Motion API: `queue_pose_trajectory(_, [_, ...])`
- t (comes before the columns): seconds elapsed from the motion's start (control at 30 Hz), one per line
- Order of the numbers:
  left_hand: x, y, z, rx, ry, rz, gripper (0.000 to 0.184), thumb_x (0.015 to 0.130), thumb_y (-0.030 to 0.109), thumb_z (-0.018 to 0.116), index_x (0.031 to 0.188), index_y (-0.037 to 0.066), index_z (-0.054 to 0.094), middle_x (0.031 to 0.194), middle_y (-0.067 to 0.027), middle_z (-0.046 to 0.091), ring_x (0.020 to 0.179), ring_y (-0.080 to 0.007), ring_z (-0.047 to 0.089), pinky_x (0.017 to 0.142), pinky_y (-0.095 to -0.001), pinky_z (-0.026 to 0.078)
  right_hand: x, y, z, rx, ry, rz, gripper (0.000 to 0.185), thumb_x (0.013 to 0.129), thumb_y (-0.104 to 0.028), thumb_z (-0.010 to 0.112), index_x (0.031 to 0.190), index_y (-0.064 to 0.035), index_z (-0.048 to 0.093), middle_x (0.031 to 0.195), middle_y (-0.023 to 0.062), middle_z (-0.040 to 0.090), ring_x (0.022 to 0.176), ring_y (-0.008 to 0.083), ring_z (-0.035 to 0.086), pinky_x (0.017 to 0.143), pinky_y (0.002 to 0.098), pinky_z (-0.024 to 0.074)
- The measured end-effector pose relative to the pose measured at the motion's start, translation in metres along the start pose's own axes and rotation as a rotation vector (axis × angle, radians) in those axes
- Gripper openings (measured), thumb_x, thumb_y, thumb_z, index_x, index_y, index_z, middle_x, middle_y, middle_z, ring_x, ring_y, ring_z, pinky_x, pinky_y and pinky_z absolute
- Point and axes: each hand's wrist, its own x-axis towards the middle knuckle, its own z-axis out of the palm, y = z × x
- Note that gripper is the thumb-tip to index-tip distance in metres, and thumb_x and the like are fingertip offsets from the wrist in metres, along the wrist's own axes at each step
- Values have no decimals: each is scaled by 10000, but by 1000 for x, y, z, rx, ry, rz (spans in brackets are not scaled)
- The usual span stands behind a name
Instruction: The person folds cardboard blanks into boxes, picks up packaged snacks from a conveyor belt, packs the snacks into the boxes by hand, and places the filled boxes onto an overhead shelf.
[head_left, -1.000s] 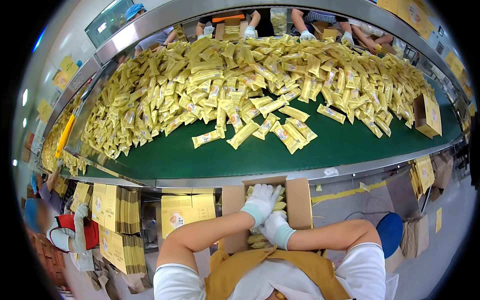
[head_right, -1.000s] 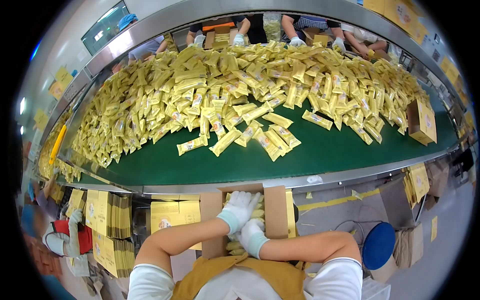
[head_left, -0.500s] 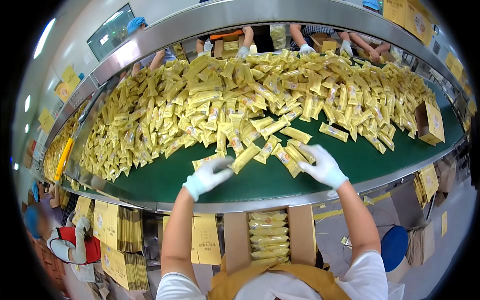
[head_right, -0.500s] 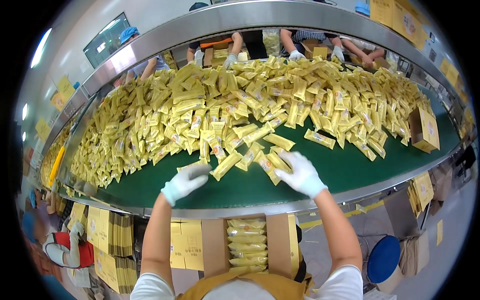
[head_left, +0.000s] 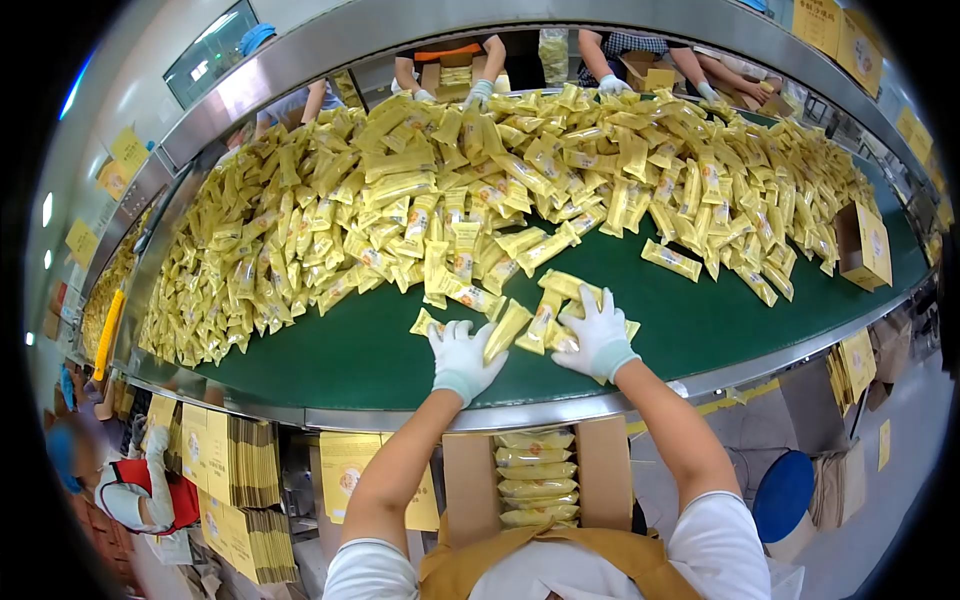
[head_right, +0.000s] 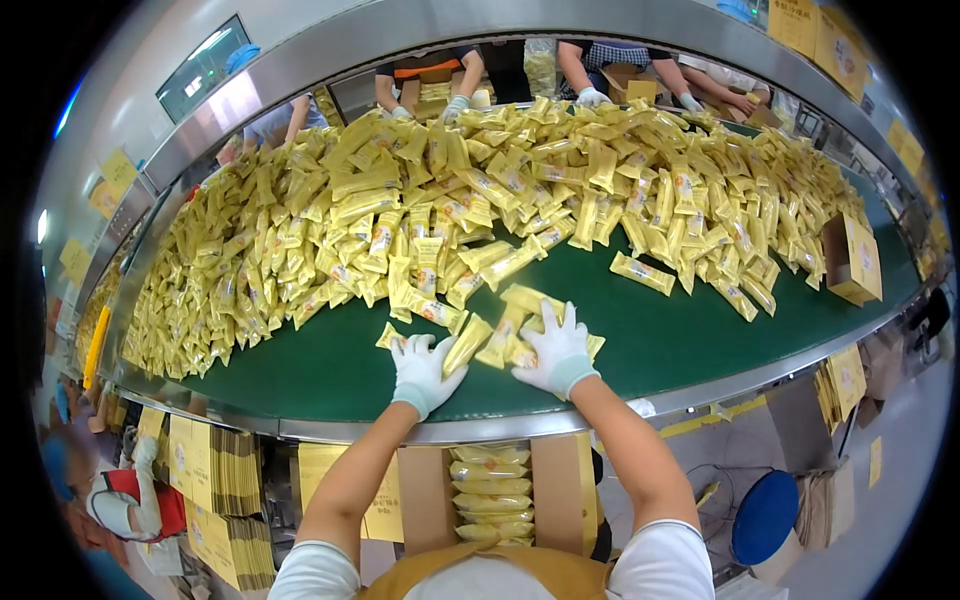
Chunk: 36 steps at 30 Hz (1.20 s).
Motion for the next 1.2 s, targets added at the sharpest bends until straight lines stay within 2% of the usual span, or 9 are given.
queue_pose_trajectory(0.2, [-46,-26,-30,-237,79,158,391,865,328,690,1180,98,663,1090,-133,623,1080,-363,564,1105,-504,337,-61,25,3,-32,216,-325,604,777,-488,733,1306,-215,632,1512,211,395,1387,511,322,1113,627,281])
queue_pose_trajectory(0.3, [-54,-40,-23,-136,374,-37,459,826,254,748,1233,75,631,1222,-197,581,1118,-376,552,1017,-463,429,-83,24,14,-1,350,-395,406,827,-360,722,1172,-157,653,1360,136,528,1301,371,457,1076,536,361])
queue_pose_trajectory(0.43, [-43,-51,-15,-219,-27,-552,814,775,256,799,1458,19,424,1325,-227,521,1168,-415,535,1004,-451,468,-95,28,6,188,263,-386,303,824,-252,729,1053,-78,635,1041,80,626,1030,294,597,908,431,464])
queue_pose_trajectory(0.5, [-38,-66,-3,-207,-41,-499,835,767,240,764,1467,-8,383,1245,-243,553,1126,-421,560,965,-459,498,-95,27,-14,366,174,-241,326,816,-236,738,1069,-60,631,957,100,635,957,315,615,856,438,479])
queue_pose_trajectory(0.53, [-33,-68,-3,-253,-65,-502,820,761,227,755,1457,-12,395,1234,-251,555,1115,-422,563,966,-458,496,-94,30,-17,367,373,-239,360,806,-221,752,1093,-44,627,902,130,638,909,349,620,807,453,485])
queue_pose_trajectory(0.63, [-27,-35,-30,-418,-35,-392,733,735,176,713,1412,32,470,1157,-258,555,1110,-428,564,969,-449,491,-73,45,-4,205,269,-108,379,792,-236,774,1091,-52,630,969,138,662,955,344,630,831,448,494])
queue_pose_trajectory(0.83, [-26,35,-44,-168,-366,-263,710,771,368,737,1391,94,527,1264,-222,502,1156,-418,543,996,-444,489,-43,37,-9,190,-123,-102,368,777,-232,777,1074,-67,635,1033,151,658,999,334,644,833,451,514])
queue_pose_trajectory(0.97, [-23,29,-29,-191,-296,-240,524,772,365,757,1182,71,617,1198,-204,553,1101,-391,592,960,-450,512,-16,35,-35,-16,71,-21,380,756,-208,771,1080,-61,639,1028,156,665,986,338,651,878,451,526])
queue_pose_trajectory(1.2, [0,-10,-51,-13,-198,-361,364,773,240,713,1057,39,607,1091,-195,645,1048,-370,646,919,-447,533,6,52,-13,-31,-31,75,342,750,-206,786,1029,-85,630,978,162,714,917,347,704,797,447,561])
